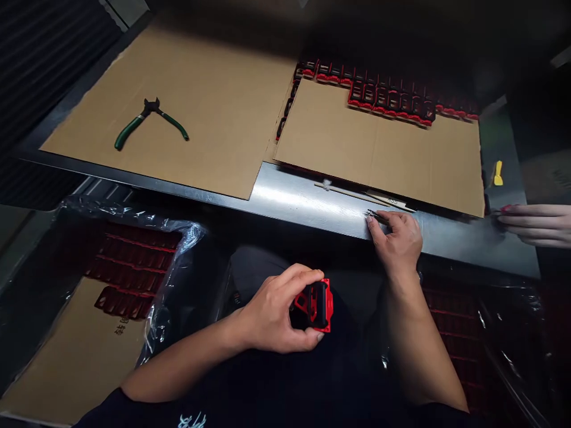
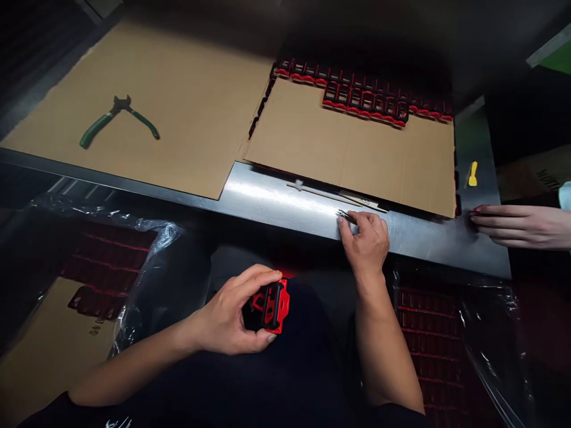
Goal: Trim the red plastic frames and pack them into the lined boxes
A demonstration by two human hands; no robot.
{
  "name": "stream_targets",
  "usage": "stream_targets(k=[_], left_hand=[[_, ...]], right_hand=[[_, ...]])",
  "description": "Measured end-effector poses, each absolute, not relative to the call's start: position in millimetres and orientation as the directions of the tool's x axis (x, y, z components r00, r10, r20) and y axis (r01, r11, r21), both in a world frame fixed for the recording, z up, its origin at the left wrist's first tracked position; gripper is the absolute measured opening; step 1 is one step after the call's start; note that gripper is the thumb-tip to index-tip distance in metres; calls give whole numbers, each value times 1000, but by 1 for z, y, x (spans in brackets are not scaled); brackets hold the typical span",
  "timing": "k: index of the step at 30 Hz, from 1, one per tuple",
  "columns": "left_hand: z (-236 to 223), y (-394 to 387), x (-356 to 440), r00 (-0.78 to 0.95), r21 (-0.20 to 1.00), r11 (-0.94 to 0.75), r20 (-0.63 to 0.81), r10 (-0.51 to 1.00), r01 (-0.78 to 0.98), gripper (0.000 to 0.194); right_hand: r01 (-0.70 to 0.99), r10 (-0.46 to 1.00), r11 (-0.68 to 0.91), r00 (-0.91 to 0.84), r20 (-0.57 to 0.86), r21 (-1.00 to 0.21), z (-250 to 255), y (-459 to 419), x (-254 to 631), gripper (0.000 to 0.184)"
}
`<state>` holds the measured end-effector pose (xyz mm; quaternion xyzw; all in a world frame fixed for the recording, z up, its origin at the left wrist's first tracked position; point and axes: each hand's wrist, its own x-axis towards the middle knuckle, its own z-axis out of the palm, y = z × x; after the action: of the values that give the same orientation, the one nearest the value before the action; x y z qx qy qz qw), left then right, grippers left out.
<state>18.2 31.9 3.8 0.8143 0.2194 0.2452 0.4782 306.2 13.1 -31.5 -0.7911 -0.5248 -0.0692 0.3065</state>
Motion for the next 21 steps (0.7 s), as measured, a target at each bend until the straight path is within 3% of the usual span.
stream_targets(k=[4, 8, 12, 16, 21], left_hand=[[1, 33, 16, 786, 893, -446, 234, 573, 59, 76], [3, 33, 16, 795, 882, -467, 240, 558, 61, 74], [5, 34, 20, 839, 863, -498, 206, 503, 87, 70], [1, 36, 23, 838, 862, -506, 258, 480, 25, 72], [-6, 34, 21, 818, 873, -487, 295, 494, -20, 81]], right_hand=[[800, 824, -85, 392, 410, -594, -9, -29, 287, 16], [678, 957, 98, 136, 255, -728, 13, -82, 246, 28], [443, 982, 35, 151, 113, -896, 15, -106, 212, 19], [397, 958, 5, 263, 119, -918, 13, -103, 202, 10], [395, 983, 86, 117, 143, -915, 25, -93, 201, 3]])
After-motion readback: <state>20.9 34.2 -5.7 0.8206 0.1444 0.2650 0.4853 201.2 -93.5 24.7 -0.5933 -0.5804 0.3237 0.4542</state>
